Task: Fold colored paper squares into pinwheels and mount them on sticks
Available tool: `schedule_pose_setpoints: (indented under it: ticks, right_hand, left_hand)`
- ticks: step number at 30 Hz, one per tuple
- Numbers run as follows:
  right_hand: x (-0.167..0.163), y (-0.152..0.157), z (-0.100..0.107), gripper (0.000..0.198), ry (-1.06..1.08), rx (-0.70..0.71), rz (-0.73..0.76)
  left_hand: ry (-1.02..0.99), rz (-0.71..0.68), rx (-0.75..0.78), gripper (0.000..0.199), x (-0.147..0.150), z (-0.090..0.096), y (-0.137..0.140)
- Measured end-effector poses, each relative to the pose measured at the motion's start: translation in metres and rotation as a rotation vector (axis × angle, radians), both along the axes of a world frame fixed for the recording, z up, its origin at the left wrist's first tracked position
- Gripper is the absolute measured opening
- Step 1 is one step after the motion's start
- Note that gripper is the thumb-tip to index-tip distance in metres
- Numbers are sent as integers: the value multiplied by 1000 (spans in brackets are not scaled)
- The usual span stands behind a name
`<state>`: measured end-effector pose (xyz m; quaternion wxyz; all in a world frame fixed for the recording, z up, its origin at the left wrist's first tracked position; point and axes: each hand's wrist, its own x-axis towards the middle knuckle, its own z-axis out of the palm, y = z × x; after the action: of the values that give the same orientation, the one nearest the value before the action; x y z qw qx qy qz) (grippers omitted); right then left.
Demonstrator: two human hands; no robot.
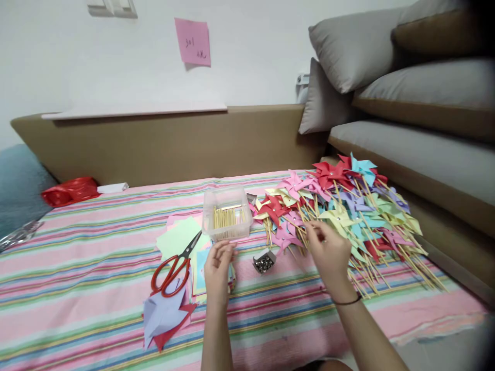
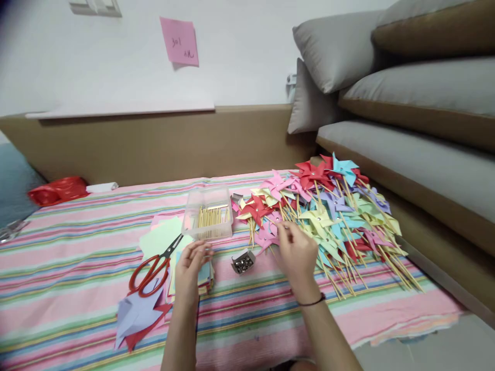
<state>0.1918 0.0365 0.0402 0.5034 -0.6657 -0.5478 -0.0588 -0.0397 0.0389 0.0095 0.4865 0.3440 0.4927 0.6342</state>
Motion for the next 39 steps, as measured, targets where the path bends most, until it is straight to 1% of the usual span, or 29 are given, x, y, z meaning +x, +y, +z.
schedule_pose_setpoints:
  ticks: [1, 3, 4, 5, 7, 8, 9, 10, 12, 14, 16, 18, 20, 23, 24, 26, 28, 32, 36, 39]
  right_hand:
    - [-17, -4, -7, 30, 20, -13, 65]
    - [-51, -9, -24, 30, 57, -78, 250]
    - [-67, -10, -34, 29, 64, -89, 332]
    - [-81, -10, -43, 29, 66, -93, 421]
    - [-103, -8, -59, 26, 39, -116, 598]
    - [-112, -7, -66, 24, 5, -140, 682]
    - [-120, -6, -70, 22, -35, -170, 751]
    - [-126, -5, -74, 20, -77, -204, 804]
    - [-136, -3, -79, 16, -136, -263, 860]
    - [-143, -3, -82, 11, -167, -302, 870]
    - [-148, -3, -85, 8, -212, -330, 864]
    - [-151, -3, -88, 9, -257, -353, 855]
    - [-152, -3, -90, 9, -277, -374, 850]
    - [-154, -2, -91, 5, -290, -404, 846]
    - [-154, -1, -90, 7, -294, -414, 844]
    - [-155, -1, -89, 14, -295, -432, 834]
    - [-156, -1, -88, 20, -277, -448, 803]
    - [-155, 0, -90, 21, -157, -461, 699]
    - [-153, 3, -94, 22, 20, -446, 654]
    - [-153, 4, -93, 22, 143, -433, 641]
  left_hand:
    - [42, 65, 7, 37, -10, 1, -2]
    - [126, 255, 23, 36, -33, 1, -7]
    - [237, 264, 11, 35, -43, 0, -9]
    - [387, 228, -8, 34, -53, -3, -11]
    - [713, 73, -20, 27, -67, -12, -13]
    - [824, -4, -4, 26, -72, -18, -14]
    - [894, -68, 6, 28, -74, -24, -13]
    - [933, -97, -8, 34, -75, -29, -13]
    - [1002, -99, -75, 45, -74, -38, -11]
    - [1068, -94, -112, 41, -73, -42, -8]
    - [1101, -102, -113, 30, -74, -43, -6]
    - [1068, -135, -112, 21, -78, -40, -6]
    - [957, -125, -116, 18, -85, -37, -8]
    - [714, -13, -115, 24, -98, -32, -15]
    - [640, 11, -116, 27, -101, -30, -18]
    - [529, 17, -123, 32, -106, -28, -22]
    - [464, -1, -127, 34, -106, -27, -25]
    - [389, 11, -142, 35, -100, -23, -25]
    - [324, 56, -124, 37, -90, -19, -24]
    - [223, 14, -143, 37, -83, -16, -23]
